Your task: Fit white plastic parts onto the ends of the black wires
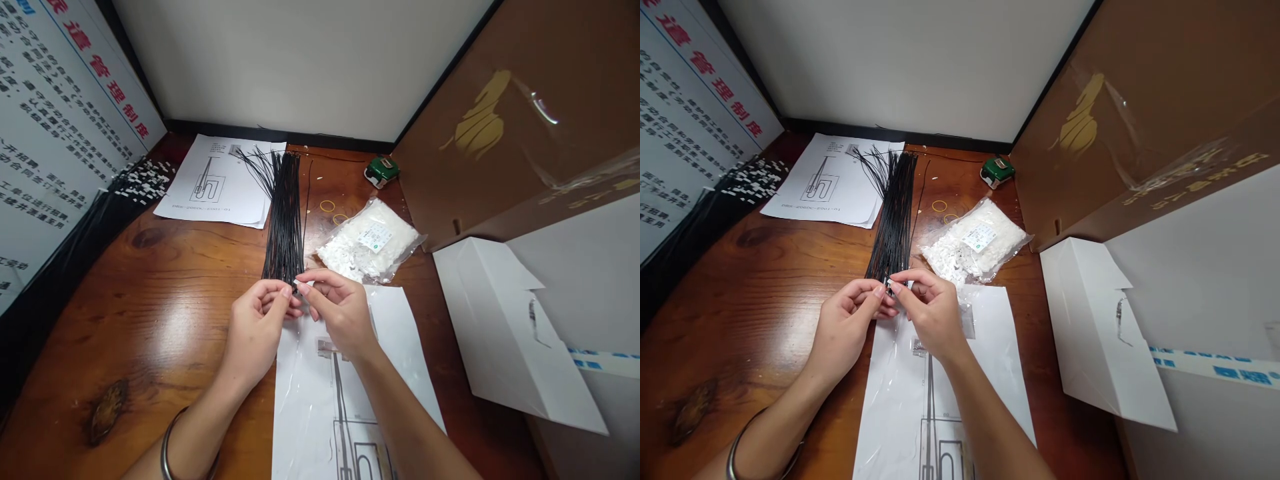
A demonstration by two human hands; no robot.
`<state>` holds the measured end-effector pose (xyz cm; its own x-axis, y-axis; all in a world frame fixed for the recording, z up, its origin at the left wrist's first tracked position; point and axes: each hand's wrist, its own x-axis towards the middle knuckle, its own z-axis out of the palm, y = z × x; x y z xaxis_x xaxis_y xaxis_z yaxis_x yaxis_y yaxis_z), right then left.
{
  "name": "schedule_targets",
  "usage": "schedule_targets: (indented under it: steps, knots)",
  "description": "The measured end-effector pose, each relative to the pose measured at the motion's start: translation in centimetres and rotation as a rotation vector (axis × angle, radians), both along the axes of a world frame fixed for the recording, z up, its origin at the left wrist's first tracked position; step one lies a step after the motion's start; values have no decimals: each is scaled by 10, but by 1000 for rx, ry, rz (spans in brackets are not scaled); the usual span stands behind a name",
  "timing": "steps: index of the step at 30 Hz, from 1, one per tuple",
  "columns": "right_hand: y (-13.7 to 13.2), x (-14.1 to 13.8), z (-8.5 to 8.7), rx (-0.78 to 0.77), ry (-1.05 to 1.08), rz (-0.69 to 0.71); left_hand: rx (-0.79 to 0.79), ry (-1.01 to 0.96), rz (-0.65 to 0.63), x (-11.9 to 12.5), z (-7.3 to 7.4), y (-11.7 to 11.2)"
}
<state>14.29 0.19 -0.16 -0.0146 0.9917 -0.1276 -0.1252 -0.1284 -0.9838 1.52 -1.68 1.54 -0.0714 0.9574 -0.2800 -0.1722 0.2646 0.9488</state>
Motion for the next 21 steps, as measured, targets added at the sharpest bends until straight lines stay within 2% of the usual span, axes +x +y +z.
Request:
schedule_targets:
  steps: [6, 11, 21]
  knots:
    - [-1, -2, 5, 48, -19, -9, 4, 3, -7, -1, -2, -1]
    - [-2, -2, 1, 86, -14, -6, 13, 8, -14, -1, -1, -1]
    - [-1, -3, 1, 18, 18, -8, 19, 21, -24, 0, -2, -1]
